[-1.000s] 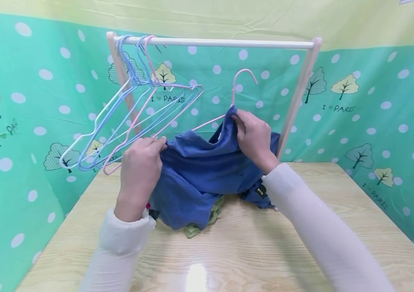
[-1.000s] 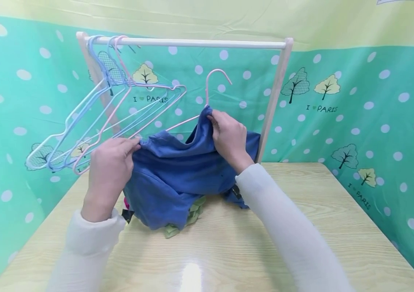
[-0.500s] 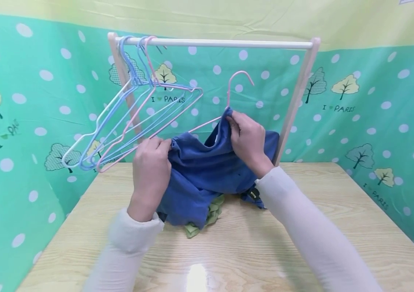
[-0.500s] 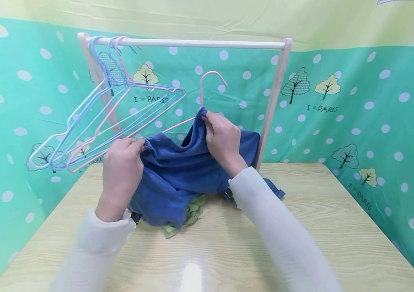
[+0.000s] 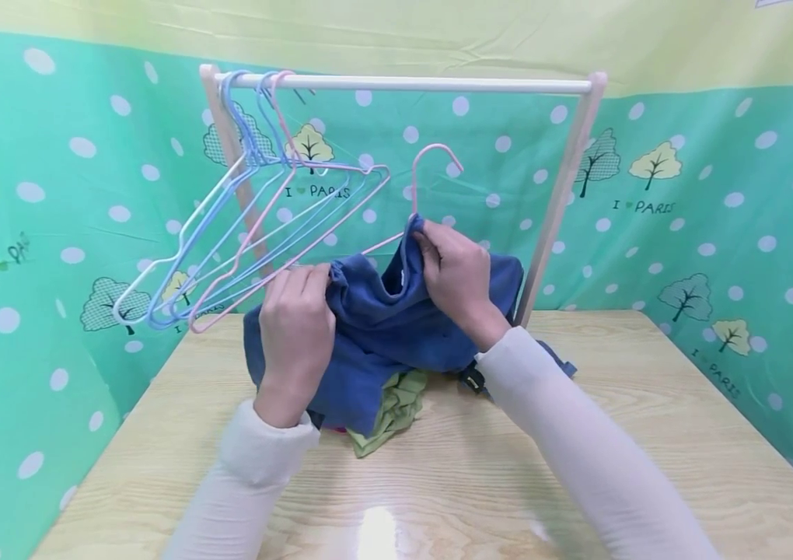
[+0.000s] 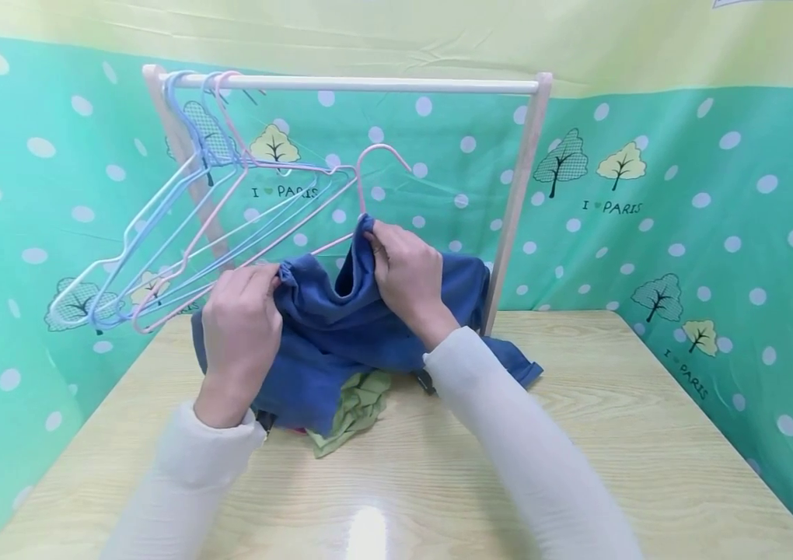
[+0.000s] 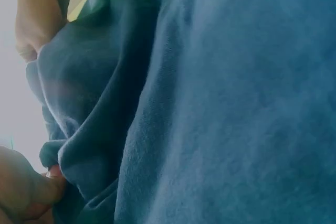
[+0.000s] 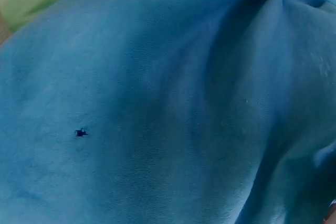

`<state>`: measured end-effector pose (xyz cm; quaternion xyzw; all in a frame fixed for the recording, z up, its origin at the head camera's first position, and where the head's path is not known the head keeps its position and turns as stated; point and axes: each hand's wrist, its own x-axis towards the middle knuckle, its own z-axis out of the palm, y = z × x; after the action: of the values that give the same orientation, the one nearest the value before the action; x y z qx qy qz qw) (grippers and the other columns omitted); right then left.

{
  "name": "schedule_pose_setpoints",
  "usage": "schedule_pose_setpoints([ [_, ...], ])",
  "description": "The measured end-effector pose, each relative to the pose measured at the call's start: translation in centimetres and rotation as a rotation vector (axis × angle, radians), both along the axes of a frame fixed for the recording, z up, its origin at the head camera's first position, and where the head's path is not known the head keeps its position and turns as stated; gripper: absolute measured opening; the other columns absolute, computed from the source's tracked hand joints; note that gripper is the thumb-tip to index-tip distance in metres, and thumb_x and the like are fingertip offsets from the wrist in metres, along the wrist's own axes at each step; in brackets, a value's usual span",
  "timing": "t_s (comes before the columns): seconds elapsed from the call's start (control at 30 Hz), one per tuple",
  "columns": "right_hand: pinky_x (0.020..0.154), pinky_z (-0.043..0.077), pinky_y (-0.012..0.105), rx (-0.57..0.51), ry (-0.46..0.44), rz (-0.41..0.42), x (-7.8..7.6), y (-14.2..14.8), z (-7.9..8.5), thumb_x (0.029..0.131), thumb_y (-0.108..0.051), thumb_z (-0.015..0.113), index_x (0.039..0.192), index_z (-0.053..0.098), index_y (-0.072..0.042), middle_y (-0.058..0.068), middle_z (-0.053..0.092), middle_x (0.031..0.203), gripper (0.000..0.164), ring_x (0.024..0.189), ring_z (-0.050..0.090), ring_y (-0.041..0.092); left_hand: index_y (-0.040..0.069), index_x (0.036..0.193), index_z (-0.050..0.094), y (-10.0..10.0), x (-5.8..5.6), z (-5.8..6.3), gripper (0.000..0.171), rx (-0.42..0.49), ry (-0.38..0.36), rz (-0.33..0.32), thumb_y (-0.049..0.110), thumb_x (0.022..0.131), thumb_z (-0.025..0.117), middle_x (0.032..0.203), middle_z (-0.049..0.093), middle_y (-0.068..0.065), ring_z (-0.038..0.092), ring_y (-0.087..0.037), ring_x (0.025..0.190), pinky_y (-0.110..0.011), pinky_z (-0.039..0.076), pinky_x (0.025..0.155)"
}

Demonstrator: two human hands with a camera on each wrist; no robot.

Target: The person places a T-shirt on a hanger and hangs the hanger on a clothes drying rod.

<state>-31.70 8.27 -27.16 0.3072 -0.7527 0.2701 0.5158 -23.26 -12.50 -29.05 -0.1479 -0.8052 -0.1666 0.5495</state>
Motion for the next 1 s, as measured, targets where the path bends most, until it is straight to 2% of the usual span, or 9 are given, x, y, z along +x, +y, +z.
schedule_pose_setpoints([
  [0.1, 0.064, 0.054, 0.043, 0.021, -0.008, 0.022, -0.1, 0.3, 0.0, 0.106, -0.017, 0.058, 0.098, 0.071, -0.002, 0.014, 0.074, 0.093, 0.021, 0.076, 0.070, 0.029, -0.008, 0.100, 0.073, -0.1, -0.1, 0.0, 0.016, 0.025, 0.007, -0.016, -0.013, 0.093, 0.059, 0.094, 0.071, -0.022, 0.064, -0.041, 0.084, -0.050, 0.055, 0.082],
  [0.23, 0.082, 0.056, 0.046, 0.051, -0.027, 0.047, -0.3, 1.2, 0.2, 0.105, -0.017, 0.060, 0.115, 0.072, 0.001, 0.017, 0.075, 0.106, 0.024, 0.092, 0.071, 0.032, -0.008, 0.098, 0.072, -0.4, -0.2, 0.3, 0.013, 0.052, 0.030, -0.024, -0.011, 0.093, 0.061, 0.091, 0.071, -0.022, 0.063, -0.042, 0.083, -0.050, 0.055, 0.081],
  [0.37, 0.082, 0.055, 0.047, 0.090, -0.002, 0.041, -0.7, 2.1, -0.1, 0.105, -0.016, 0.060, 0.113, 0.071, 0.002, 0.017, 0.073, 0.103, 0.022, 0.091, 0.068, 0.033, -0.007, 0.098, 0.072, -0.7, -0.1, 0.5, 0.013, 0.079, 0.042, -0.021, -0.009, 0.094, 0.059, 0.091, 0.070, -0.022, 0.062, -0.042, 0.081, -0.050, 0.054, 0.077],
  [0.5, 0.077, 0.053, 0.047, 0.138, 0.025, 0.027, -1.5, 2.9, -0.8, 0.105, -0.013, 0.059, 0.108, 0.069, 0.002, 0.016, 0.071, 0.095, 0.018, 0.084, 0.065, 0.033, -0.006, 0.098, 0.072, -0.9, -0.1, 0.5, 0.014, 0.091, 0.032, -0.022, -0.008, 0.095, 0.058, 0.091, 0.069, -0.021, 0.062, -0.042, 0.082, -0.050, 0.055, 0.077],
  [0.7, 0.077, 0.053, 0.048, 0.150, 0.005, 0.005, -2.6, 4.2, -1.9, 0.102, -0.011, 0.063, 0.106, 0.070, 0.001, 0.015, 0.071, 0.092, 0.014, 0.084, 0.065, 0.034, -0.007, 0.097, 0.073, -1.1, -0.1, 0.5, 0.013, 0.121, 0.027, -0.015, -0.010, 0.093, 0.061, 0.092, 0.070, -0.021, 0.063, -0.041, 0.083, -0.050, 0.056, 0.077],
  [0.83, 0.084, 0.053, 0.049, 0.143, -0.047, 0.017, -2.8, 5.1, -2.2, 0.103, -0.014, 0.063, 0.112, 0.070, 0.000, 0.016, 0.072, 0.101, 0.019, 0.092, 0.066, 0.034, -0.008, 0.097, 0.072, -1.2, 0.0, 0.6, 0.012, 0.139, 0.023, -0.015, -0.011, 0.093, 0.061, 0.092, 0.070, -0.022, 0.064, -0.042, 0.084, -0.051, 0.056, 0.077],
  [1.0, 0.098, 0.047, 0.052, 0.053, -0.079, 0.018, -3.0, 6.9, -2.5, 0.107, -0.015, 0.052, 0.124, 0.068, 0.003, 0.020, 0.071, 0.115, 0.029, 0.109, 0.064, 0.039, -0.007, 0.099, 0.073, -1.4, 0.0, 0.6, 0.012, 0.139, 0.014, -0.008, -0.009, 0.095, 0.062, 0.092, 0.069, -0.022, 0.065, -0.042, 0.086, -0.052, 0.056, 0.079],
])
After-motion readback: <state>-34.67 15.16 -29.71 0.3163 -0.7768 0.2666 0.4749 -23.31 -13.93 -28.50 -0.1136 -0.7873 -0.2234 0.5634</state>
